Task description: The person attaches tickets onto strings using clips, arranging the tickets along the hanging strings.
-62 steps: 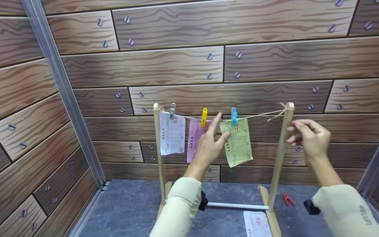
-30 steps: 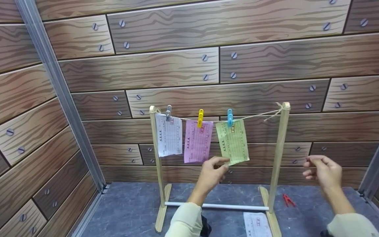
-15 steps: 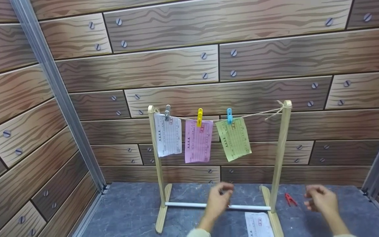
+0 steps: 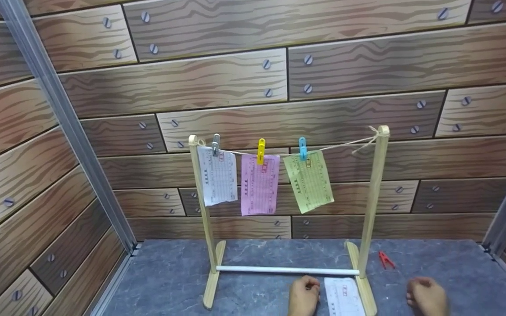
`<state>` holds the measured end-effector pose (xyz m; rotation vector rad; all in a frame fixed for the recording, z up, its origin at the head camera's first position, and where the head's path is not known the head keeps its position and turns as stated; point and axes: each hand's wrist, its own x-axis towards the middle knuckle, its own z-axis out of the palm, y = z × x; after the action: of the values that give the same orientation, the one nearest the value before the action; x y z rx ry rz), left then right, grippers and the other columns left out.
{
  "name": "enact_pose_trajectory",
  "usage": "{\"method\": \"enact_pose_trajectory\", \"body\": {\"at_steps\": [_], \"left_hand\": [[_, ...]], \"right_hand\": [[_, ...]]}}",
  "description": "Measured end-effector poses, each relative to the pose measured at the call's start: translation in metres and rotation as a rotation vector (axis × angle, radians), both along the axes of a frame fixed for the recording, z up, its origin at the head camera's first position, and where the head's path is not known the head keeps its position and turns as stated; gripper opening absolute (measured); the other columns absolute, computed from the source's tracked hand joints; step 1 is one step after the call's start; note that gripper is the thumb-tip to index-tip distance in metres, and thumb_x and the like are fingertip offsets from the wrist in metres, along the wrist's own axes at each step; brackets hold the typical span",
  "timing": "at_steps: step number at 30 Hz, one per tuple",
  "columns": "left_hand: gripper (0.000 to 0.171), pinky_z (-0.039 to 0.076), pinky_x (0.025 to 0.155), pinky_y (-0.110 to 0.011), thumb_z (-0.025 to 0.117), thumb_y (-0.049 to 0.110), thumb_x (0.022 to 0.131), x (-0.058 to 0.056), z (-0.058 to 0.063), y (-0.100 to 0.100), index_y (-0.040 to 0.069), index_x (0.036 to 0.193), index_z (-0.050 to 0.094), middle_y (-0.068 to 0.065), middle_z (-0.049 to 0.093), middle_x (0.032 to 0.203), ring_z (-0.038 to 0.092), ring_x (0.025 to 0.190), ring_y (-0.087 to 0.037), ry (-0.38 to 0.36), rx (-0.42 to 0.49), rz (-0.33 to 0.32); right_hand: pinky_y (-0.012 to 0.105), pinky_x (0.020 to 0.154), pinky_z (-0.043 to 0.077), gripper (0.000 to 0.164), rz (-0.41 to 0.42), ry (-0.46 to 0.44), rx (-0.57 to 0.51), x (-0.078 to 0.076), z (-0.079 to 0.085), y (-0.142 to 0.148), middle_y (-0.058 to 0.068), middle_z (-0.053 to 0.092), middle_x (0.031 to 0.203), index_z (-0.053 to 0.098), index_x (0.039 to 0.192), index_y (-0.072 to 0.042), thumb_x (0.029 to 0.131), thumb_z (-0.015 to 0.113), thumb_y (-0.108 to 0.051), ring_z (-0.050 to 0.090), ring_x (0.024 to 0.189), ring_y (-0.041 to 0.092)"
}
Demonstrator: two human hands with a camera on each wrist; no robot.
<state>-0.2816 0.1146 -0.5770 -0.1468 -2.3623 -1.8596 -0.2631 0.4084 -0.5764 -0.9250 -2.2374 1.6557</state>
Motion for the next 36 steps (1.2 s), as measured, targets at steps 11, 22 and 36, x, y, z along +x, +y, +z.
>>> {"method": "enact_pose_trajectory", "body": {"at_steps": [11, 22, 36], "left_hand": [[0.042, 0.047, 0.081, -0.040, 0.072, 0.038, 0.077, -0.006, -0.006, 0.013, 0.016, 0.113, 0.068, -0.001, 0.068, 0.102, 0.063, 0.095, -0.020, -0.016, -0.645, 0.029], [0.035, 0.046, 0.065, -0.036, 0.081, 0.034, 0.068, 0.005, -0.015, 0.026, 0.023, 0.094, 0.060, 0.009, 0.054, 0.083, 0.058, 0.074, -0.013, 0.098, -0.713, 0.035], [0.035, 0.045, 0.063, -0.031, 0.079, 0.011, 0.062, 0.007, -0.017, 0.015, 0.026, 0.090, 0.063, 0.014, 0.046, 0.090, 0.052, 0.070, -0.007, 0.006, -0.506, -0.098]], "right_hand": [[0.062, 0.083, 0.035, 0.080, 0.244, -0.131, 0.458, -0.024, 0.009, -0.021, 0.035, 0.039, 0.132, 0.032, 0.136, 0.002, 0.086, 0.052, -0.057, 0.042, 0.109, 0.056], [0.055, 0.069, 0.041, 0.092, 0.310, -0.141, 0.540, -0.032, 0.008, -0.003, 0.039, 0.049, 0.114, 0.036, 0.123, 0.007, 0.079, 0.050, -0.072, 0.052, 0.094, 0.053], [0.051, 0.059, 0.042, 0.065, 0.422, -0.115, 0.638, -0.043, 0.005, 0.008, 0.030, 0.057, 0.092, 0.041, 0.109, 0.000, 0.087, 0.052, -0.060, 0.056, 0.076, 0.043]]}}
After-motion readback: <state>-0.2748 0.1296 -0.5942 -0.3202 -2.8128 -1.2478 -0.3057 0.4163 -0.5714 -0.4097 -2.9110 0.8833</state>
